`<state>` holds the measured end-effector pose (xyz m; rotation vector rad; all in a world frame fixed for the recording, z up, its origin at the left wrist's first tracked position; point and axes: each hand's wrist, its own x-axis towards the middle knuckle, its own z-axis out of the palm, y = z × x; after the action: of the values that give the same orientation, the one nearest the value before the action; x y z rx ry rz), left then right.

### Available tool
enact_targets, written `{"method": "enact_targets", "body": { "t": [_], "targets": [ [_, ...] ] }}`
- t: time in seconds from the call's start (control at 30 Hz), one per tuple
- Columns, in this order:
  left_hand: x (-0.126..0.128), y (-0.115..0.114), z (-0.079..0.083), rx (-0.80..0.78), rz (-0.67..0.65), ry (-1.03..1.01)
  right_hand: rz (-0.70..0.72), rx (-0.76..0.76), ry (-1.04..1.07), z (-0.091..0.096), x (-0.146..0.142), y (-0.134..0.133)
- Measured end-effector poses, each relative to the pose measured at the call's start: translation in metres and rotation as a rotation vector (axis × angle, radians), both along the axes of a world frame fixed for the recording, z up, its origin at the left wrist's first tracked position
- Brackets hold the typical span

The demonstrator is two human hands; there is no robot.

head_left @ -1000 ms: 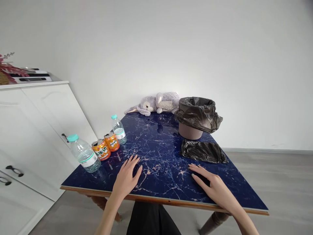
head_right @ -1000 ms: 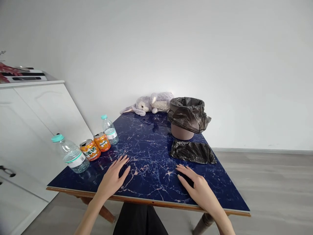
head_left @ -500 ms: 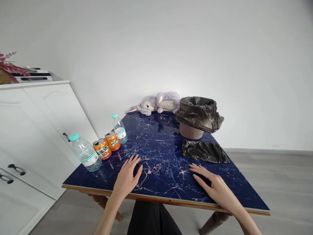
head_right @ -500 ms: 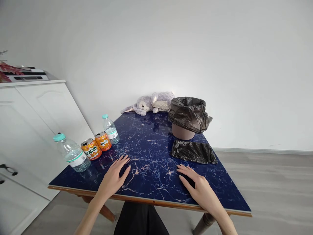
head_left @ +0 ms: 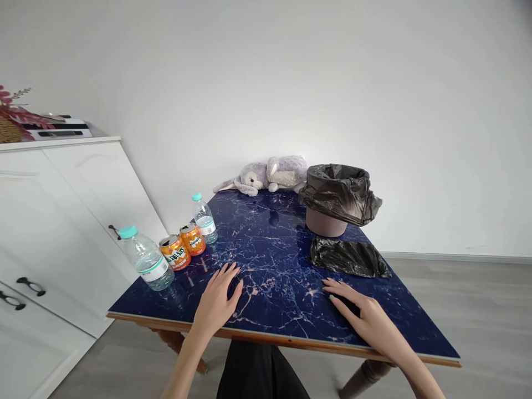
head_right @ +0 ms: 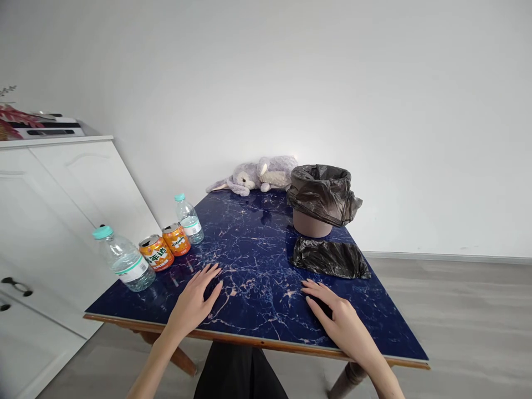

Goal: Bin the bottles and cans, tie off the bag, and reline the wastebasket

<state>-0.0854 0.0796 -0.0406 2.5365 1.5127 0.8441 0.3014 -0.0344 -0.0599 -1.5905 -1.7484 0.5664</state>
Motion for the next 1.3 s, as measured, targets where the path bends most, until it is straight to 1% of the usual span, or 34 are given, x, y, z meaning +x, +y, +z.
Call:
{"method": "enact_targets", "body": {
  "t": [0.23,0.5,0.77,0.9,1.03,1.3],
  "targets": [
    [0.0003,-0.0001,0.0004,0.017,-0.008,-0.032,-0.004,0.034,-0.001,-0.0003,0.0001,0.0001],
    [0.0001,0.0002,-0.0009,-0.004,0.006,0.008,0.006,0.004,0.020,-0.0006,0.0003,0.0005],
    [-0.0003,0.0002,-0.0011,0.015,-0.005,-0.042,0.011,-0.009,0.021,-0.0020,0.0018,0.0013],
    [-0.0002,-0.0006,-0.0005,0.010,0.004,0.014,0.010,-0.031,0.031,-0.0012,0.0020,0.0008],
    [-0.0005,-0.0009,-0.0010,0.009,0.019,0.072,0.005,-0.016,0.041,-0.0003,0.0009,0.0003],
    [-0.0007,-0.0002,-0.0020,0.038,0.025,0.088,0.009,-0.010,0.039,-0.0019,0.0021,0.0006]
  ]
}}
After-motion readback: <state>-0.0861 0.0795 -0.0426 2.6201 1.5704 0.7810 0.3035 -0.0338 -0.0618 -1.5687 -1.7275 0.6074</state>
